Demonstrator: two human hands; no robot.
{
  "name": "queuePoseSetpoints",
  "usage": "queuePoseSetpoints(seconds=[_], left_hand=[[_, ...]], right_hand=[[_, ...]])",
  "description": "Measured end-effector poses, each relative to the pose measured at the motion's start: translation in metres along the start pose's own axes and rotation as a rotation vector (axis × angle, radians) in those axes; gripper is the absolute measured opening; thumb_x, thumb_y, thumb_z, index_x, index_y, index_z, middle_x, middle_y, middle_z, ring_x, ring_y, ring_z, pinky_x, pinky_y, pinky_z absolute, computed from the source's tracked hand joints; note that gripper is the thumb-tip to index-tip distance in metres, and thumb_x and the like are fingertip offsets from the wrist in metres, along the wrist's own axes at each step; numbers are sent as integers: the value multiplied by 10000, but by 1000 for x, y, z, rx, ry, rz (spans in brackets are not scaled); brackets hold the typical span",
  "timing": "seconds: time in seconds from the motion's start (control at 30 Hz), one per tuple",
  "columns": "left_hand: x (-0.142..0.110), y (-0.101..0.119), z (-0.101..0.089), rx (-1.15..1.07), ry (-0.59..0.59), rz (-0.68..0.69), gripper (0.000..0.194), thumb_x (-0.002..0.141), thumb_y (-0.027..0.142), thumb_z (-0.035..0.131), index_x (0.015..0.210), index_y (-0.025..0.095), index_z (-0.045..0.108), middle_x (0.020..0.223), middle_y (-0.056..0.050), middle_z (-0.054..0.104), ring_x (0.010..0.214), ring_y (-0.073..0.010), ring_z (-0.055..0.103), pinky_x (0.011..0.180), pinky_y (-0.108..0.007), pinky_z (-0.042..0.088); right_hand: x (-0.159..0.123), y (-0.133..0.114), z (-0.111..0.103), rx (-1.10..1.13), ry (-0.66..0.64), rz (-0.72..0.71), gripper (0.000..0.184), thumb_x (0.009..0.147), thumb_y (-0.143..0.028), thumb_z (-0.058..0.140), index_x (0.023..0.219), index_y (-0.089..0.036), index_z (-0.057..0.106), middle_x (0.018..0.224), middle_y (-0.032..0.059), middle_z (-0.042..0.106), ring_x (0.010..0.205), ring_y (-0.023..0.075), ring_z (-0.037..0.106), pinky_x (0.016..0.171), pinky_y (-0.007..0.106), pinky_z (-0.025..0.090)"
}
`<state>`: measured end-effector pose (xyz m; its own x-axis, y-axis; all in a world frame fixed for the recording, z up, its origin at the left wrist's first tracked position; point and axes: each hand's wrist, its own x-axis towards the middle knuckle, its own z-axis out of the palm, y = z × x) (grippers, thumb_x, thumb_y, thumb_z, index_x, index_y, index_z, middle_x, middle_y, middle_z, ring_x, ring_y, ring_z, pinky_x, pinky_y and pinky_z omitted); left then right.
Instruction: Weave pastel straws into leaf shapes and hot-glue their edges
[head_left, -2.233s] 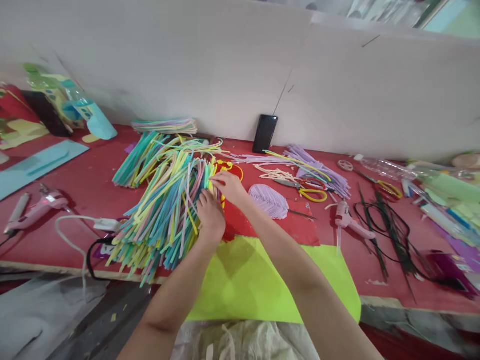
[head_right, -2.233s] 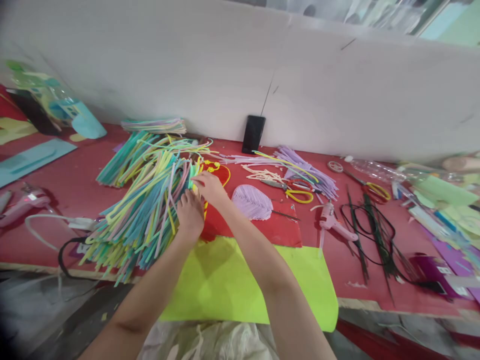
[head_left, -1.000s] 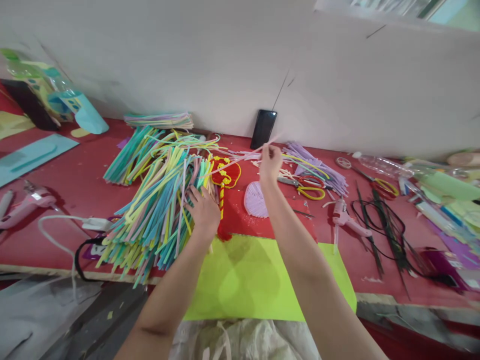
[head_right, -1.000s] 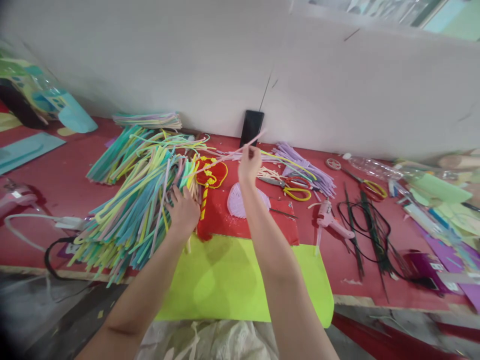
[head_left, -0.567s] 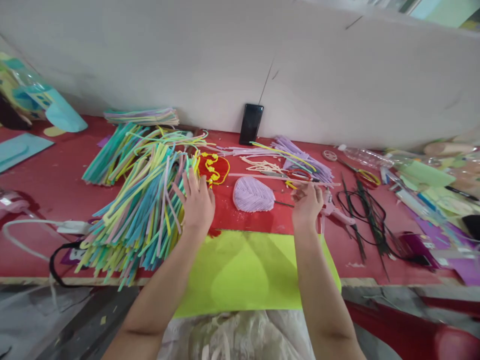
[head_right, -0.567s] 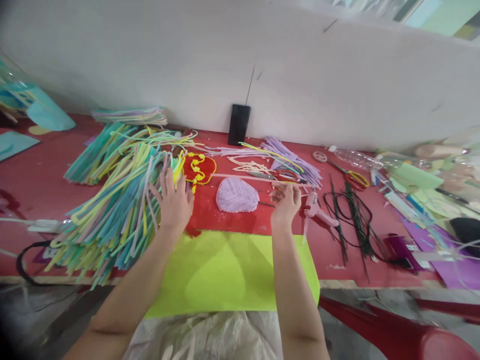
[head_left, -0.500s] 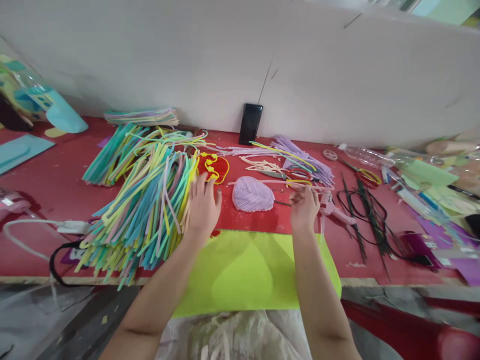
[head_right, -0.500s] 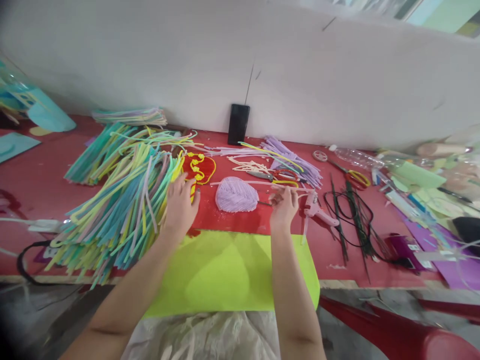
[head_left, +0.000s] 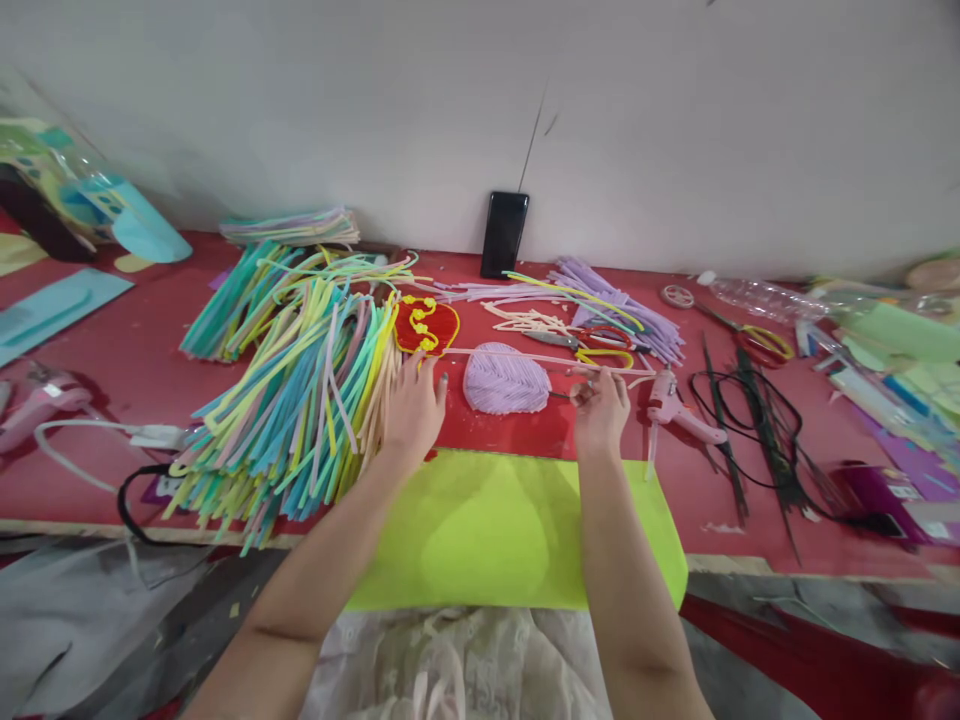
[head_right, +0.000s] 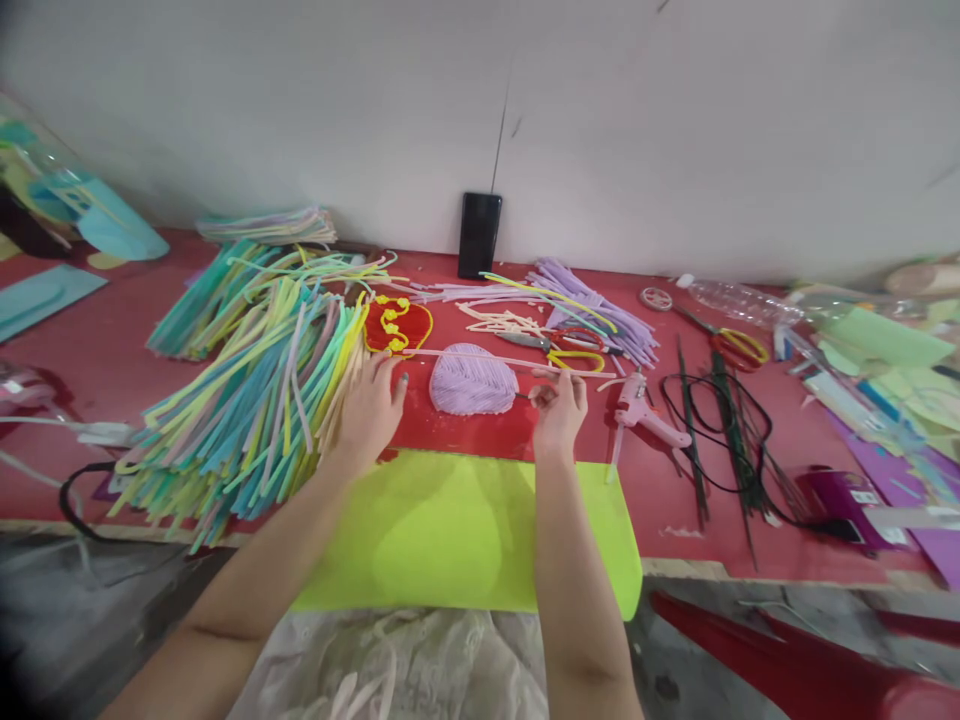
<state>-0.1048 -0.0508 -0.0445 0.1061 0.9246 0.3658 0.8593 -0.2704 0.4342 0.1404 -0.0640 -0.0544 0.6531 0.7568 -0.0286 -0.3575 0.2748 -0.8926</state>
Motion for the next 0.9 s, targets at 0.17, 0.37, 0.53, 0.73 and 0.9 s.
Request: queuePoseSetpoints(seconds=[0.17,0.37,0.53,0.73,0.9], left_hand=[[11,-16,-8,17,98,-94,300,912,207,435,1194,114,482,1375,-205,431,1366,-275,352,1105,-420,339],[16,-28,-14,218,-33,-277,247,881,179,419,1059,81,559,1075,-177,608,1102,-295,554,948,-411,449],[15,-30,-24,329,-156,-302,286,901,178,363,1071,114,584,1064,-149,647,1070,-297,567,900,-397,460],[14,-36,-39,372,-228,-303,349,883,108,342,1146,143,570,1160,-145,603,1118,-310,533,893,-408,467],[18,-45,-50,353,-188,-380,370,835,49,362,1124,125,579,1189,-147,577,1139,-304,510,927,-408,456]], right_hand=[[2,1,1,-19,21,20,270,740,-409,662,747,-218,472,686,-21,701,417,64,508,430,210,335],[1,1,2,-13,10,22,282,713,-410,680,756,-218,479,673,-28,693,424,64,507,428,207,326],[1,1,2,-30,-1,16,296,701,-420,684,751,-222,469,676,-30,693,431,68,512,423,209,312],[3,4,2,-47,8,10,283,710,-414,675,762,-223,473,672,-32,691,425,70,509,424,210,311],[2,3,2,-50,1,-4,285,707,-411,675,762,-225,466,675,-29,698,424,71,510,428,211,324]])
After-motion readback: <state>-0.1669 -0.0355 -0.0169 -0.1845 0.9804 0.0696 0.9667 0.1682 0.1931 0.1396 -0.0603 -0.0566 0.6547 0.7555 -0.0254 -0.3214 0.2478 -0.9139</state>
